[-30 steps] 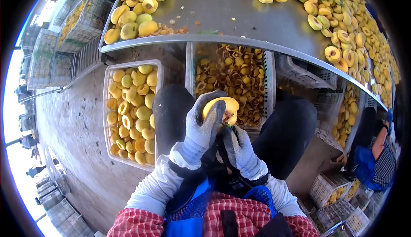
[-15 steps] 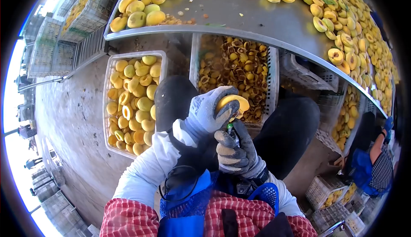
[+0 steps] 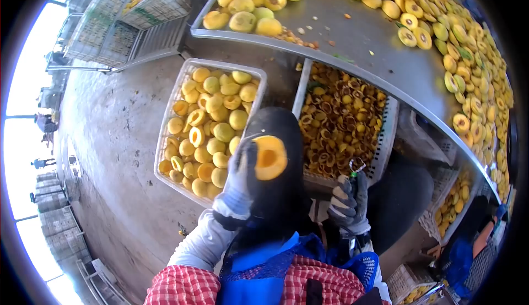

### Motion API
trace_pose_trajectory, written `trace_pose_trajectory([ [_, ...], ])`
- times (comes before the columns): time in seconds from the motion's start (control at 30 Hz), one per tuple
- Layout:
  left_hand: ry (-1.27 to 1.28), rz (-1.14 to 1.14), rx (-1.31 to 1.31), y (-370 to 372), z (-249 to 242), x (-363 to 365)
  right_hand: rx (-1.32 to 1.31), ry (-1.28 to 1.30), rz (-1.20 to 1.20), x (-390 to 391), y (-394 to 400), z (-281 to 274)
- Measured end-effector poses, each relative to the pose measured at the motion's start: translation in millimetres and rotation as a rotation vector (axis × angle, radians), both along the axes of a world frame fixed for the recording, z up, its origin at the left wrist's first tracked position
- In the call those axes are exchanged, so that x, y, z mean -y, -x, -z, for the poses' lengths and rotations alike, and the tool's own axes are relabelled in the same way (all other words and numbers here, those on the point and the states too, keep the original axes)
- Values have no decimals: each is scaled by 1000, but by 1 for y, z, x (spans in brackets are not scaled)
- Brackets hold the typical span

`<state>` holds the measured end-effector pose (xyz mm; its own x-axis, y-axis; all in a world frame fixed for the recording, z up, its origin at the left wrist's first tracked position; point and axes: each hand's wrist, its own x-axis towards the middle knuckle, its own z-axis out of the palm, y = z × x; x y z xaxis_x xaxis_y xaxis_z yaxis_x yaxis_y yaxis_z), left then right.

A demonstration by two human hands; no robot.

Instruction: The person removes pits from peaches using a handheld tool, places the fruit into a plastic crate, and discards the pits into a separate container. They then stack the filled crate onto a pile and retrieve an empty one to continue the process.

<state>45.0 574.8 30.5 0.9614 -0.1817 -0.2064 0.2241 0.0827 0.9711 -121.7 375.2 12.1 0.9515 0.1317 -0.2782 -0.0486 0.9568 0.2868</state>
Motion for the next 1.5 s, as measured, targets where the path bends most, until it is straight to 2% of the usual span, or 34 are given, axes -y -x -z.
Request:
trace_pose_trajectory([
  [0.03, -344, 51, 206, -16, -8, -16, -44, 52, -22, 2, 1, -1],
  [0.1, -139, -126, 98, -59, 15, -52, -115, 131, -79, 6, -2, 0],
  [0.17, -445, -231, 320, -103, 56, -80, -188, 192, -114, 5, -6, 7],
  [0.23, -707, -203, 393, -133, 47, -61, -272, 238, -144, 0, -13, 13],
  [0.27, -841, -165, 487, -145, 48, -47, -336, 299, -177, -3, -17, 14],
  [0.3, -928, -136, 756, -158, 64, -37, -368, 312, -194, -6, -21, 17],
  [0.33, -1126, -1, 727, -167, 70, -23, -402, 324, -208, -8, -24, 20],
  [0.37, -1278, 73, 947, -182, 97, -16, -436, 336, -220, -10, -28, 21],
  [0.4, -1339, 253, 866, -186, 128, -7, -488, 467, -266, -12, -33, 20],
  [0.43, -1355, 309, 955, -178, 153, -4, -516, 482, -274, -13, -36, 20],
  [0.57, -1294, 646, 787, -213, 124, -14, -617, 529, -302, -13, -42, 22],
  [0.63, -1184, 543, 846, -233, 108, -14, -646, 550, -309, -11, -45, 26],
  [0.73, -1035, 48, 859, -256, 123, 7, -720, 585, -354, -11, -52, 34],
  [0.77, -1175, -88, 782, -258, 141, 23, -731, 585, -372, -8, -55, 38],
  [0.83, -1307, -179, 717, -255, 163, 46, -771, 625, -424, -6, -62, 40],
  [0.87, -1384, -174, 675, -252, 166, 58, -785, 616, -438, -3, -62, 45],
  [0.97, -1392, -136, 629, -246, 164, 68, -756, 592, -435, -1, -67, 55],
  [1.03, -1312, -160, 731, -249, 177, 61, -682, 517, -405, 4, -74, 67],
  [1.1, -1332, -175, 782, -250, 187, 62, -764, 635, -430, 6, -88, 59],
  [1.27, -1338, -154, 705, -249, 190, 64, -832, 962, -424, 11, -106, 17],
  [1.3, -1404, -118, 663, -244, 177, 64, -835, 975, -415, 11, -97, 17],
  [1.37, -1086, -41, 570, -238, 151, 46, -849, 998, -382, 19, -78, 23],
  [1.43, -1009, -142, 645, -226, 120, 15, -886, 984, -371, 19, -65, 17],
  [1.47, -1051, -166, 644, -224, 113, -8, -911, 984, -352, 17, -60, 15],
  [1.5, -1196, -208, 665, -220, 103, -29, -934, 986, -339, 15, -55, 14],
])
